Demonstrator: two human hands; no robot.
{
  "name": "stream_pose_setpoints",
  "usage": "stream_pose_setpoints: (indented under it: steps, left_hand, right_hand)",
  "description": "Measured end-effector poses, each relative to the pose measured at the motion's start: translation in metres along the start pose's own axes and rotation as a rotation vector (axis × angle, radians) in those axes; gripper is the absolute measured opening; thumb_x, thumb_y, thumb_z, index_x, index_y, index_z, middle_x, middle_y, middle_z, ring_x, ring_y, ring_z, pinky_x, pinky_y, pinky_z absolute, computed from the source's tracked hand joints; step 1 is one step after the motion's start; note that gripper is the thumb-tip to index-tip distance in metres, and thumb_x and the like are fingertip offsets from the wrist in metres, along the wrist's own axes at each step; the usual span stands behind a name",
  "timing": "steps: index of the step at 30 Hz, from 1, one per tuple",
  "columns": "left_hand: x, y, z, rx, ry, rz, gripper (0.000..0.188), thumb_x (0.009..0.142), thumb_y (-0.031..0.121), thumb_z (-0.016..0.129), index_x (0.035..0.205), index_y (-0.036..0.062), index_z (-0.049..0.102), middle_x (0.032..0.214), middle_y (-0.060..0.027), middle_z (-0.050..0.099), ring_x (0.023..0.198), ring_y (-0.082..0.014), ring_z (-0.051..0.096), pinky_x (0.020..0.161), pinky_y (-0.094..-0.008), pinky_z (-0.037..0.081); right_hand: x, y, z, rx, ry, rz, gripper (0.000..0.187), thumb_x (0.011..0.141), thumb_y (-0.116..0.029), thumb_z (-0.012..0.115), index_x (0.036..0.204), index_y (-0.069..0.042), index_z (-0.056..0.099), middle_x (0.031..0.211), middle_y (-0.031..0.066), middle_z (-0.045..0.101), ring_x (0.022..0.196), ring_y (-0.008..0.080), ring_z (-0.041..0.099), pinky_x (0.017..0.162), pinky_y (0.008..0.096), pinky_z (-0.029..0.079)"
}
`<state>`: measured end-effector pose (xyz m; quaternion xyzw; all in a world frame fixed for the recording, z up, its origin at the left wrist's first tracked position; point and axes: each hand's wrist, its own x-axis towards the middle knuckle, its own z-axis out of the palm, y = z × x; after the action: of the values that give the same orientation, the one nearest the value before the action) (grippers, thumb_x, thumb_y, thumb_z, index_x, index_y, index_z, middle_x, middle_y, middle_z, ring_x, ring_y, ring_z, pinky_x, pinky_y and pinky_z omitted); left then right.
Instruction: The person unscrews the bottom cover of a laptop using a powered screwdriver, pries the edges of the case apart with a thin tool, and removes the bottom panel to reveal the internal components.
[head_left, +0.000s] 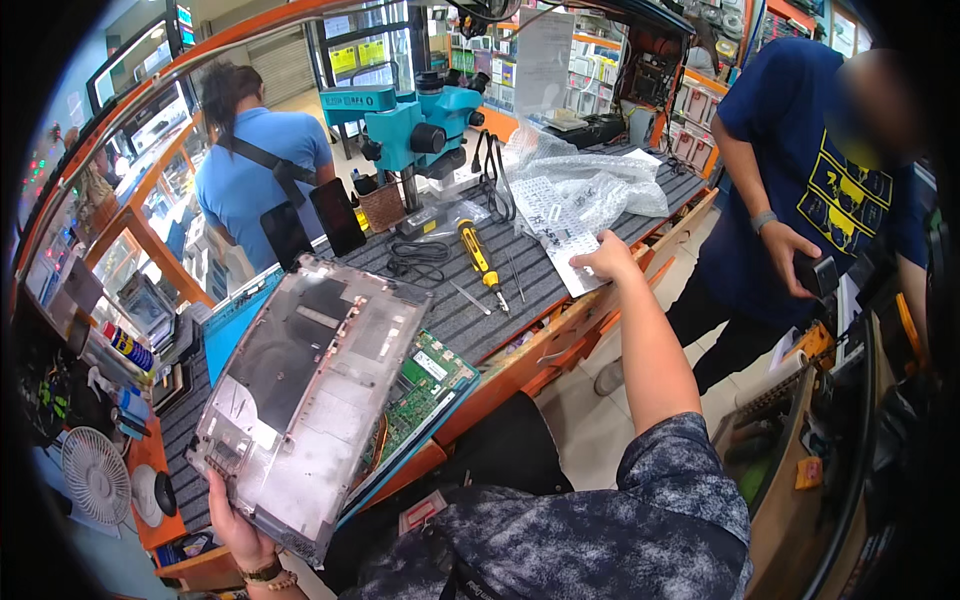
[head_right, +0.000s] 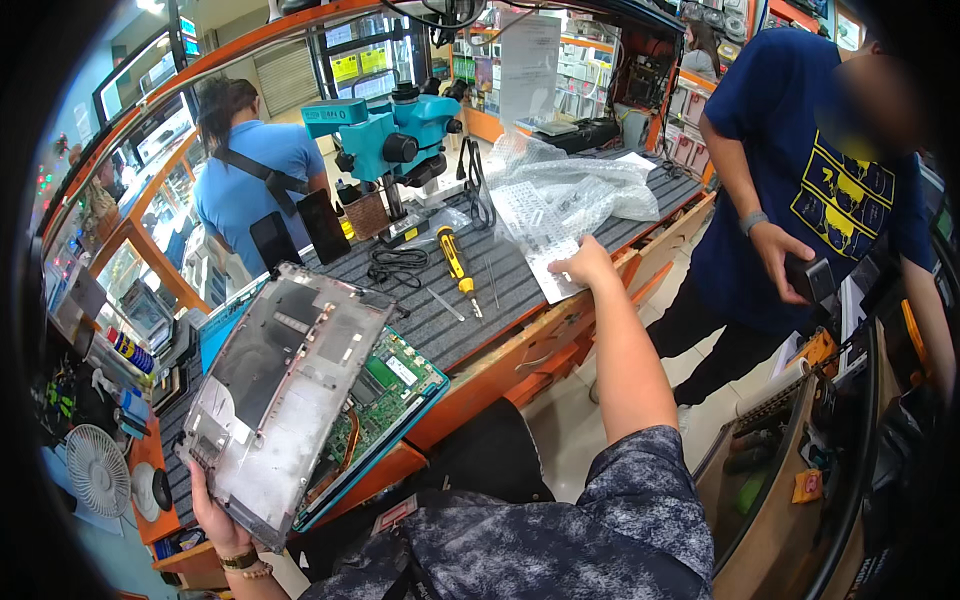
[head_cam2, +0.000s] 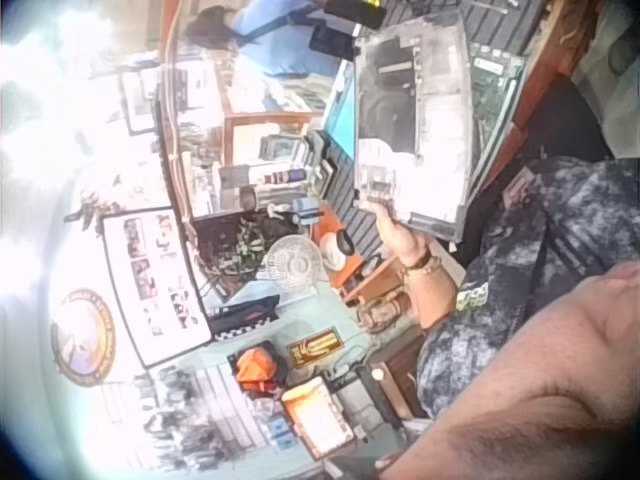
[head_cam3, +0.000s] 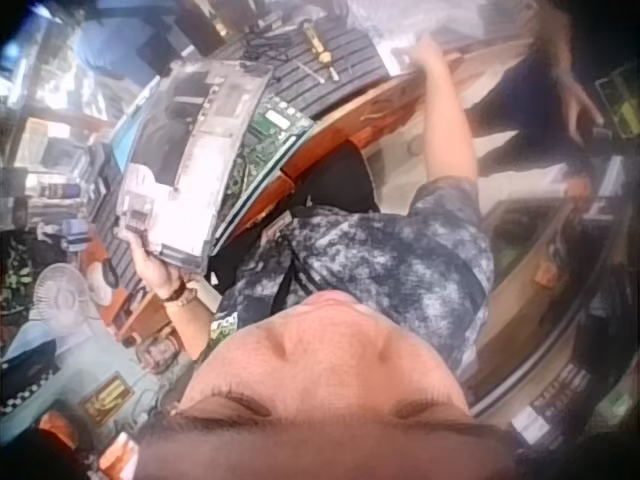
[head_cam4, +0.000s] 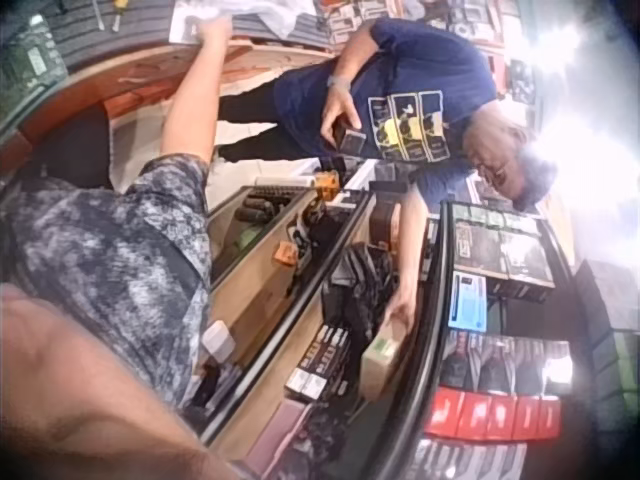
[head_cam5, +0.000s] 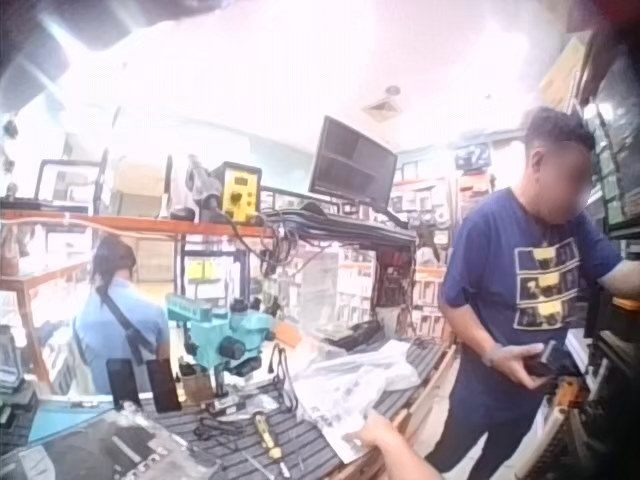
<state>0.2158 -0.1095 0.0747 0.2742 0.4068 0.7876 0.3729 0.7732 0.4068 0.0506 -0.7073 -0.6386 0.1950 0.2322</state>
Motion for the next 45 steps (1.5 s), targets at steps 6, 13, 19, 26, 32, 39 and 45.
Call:
stream_pose_setpoints:
  steps: [6,13,19,26,32,39,45]
  left_hand:
    - [0.006,-0.002,-0.017,-0.017,0.023,-0.016,0.058,0.125,0.043,0.051,0.162,-0.0008,0.058,0.157,-0.0161,0.069,0.138,-0.0301,0.071,0.119,-0.0468,0.056]
    - [0.011,-0.004,-0.004,-0.044,0.015,-0.024,0.058,0.124,0.044,0.051,0.162,0.0002,0.058,0.156,-0.0148,0.070,0.138,-0.0293,0.070,0.119,-0.0467,0.055]
    - [0.015,-0.006,0.007,-0.070,0.022,-0.044,0.059,0.124,0.044,0.052,0.164,0.0011,0.056,0.159,-0.0145,0.068,0.139,-0.0296,0.069,0.120,-0.0467,0.054]
    - [0.014,-0.005,0.009,-0.072,0.044,-0.057,0.060,0.124,0.045,0.052,0.165,0.0009,0.055,0.159,-0.0150,0.067,0.139,-0.0300,0.069,0.120,-0.0462,0.053]
    - [0.012,-0.005,0.005,-0.039,0.061,-0.042,0.061,0.124,0.044,0.051,0.166,-0.0003,0.054,0.160,-0.0157,0.066,0.141,-0.0299,0.068,0.121,-0.0460,0.052]
    - [0.014,-0.005,0.007,-0.045,0.058,-0.050,0.060,0.124,0.045,0.051,0.164,0.0007,0.056,0.157,-0.0157,0.069,0.137,-0.0294,0.071,0.118,-0.0459,0.055]
    - [0.010,-0.002,0.009,-0.016,0.049,-0.016,0.060,0.124,0.046,0.051,0.164,0.0019,0.057,0.157,-0.0138,0.069,0.136,-0.0288,0.071,0.118,-0.0455,0.055]
  right_hand:
    - [0.015,0.015,-0.001,0.404,-0.221,-0.030,0.069,0.090,-0.024,0.093,0.146,0.008,0.070,0.128,0.0185,0.083,0.106,0.0255,0.081,0.095,0.0387,0.062]
    - [-0.013,-0.005,0.012,0.756,-0.260,-0.133,0.033,0.097,0.001,0.073,0.130,0.003,0.069,0.115,0.0078,0.078,0.101,0.0179,0.074,0.092,0.0340,0.059]
    - [-0.008,-0.018,-0.011,0.265,0.202,-0.293,0.038,0.093,-0.012,0.072,0.127,0.004,0.076,0.121,0.0261,0.081,0.112,0.0399,0.079,0.100,0.0466,0.061]
    - [-0.099,-0.076,-0.020,-0.145,0.346,-0.480,0.027,0.096,-0.006,0.067,0.122,-0.002,0.073,0.122,0.0243,0.075,0.116,0.0468,0.074,0.100,0.0573,0.061]
    - [-0.135,-0.088,0.026,-0.146,0.298,-0.658,0.025,0.094,-0.016,0.076,0.115,-0.002,0.072,0.114,0.0215,0.073,0.113,0.0435,0.073,0.100,0.0552,0.061]
    - [-0.021,-0.059,0.024,0.150,0.199,-0.434,0.042,0.102,-0.035,0.078,0.129,-0.003,0.079,0.129,0.0240,0.076,0.124,0.0453,0.072,0.107,0.0519,0.058]
    - [0.059,-0.006,0.031,-0.212,0.295,-0.275,0.058,0.101,-0.036,0.077,0.149,-0.007,0.066,0.147,0.0246,0.068,0.139,0.0458,0.065,0.119,0.0567,0.053]
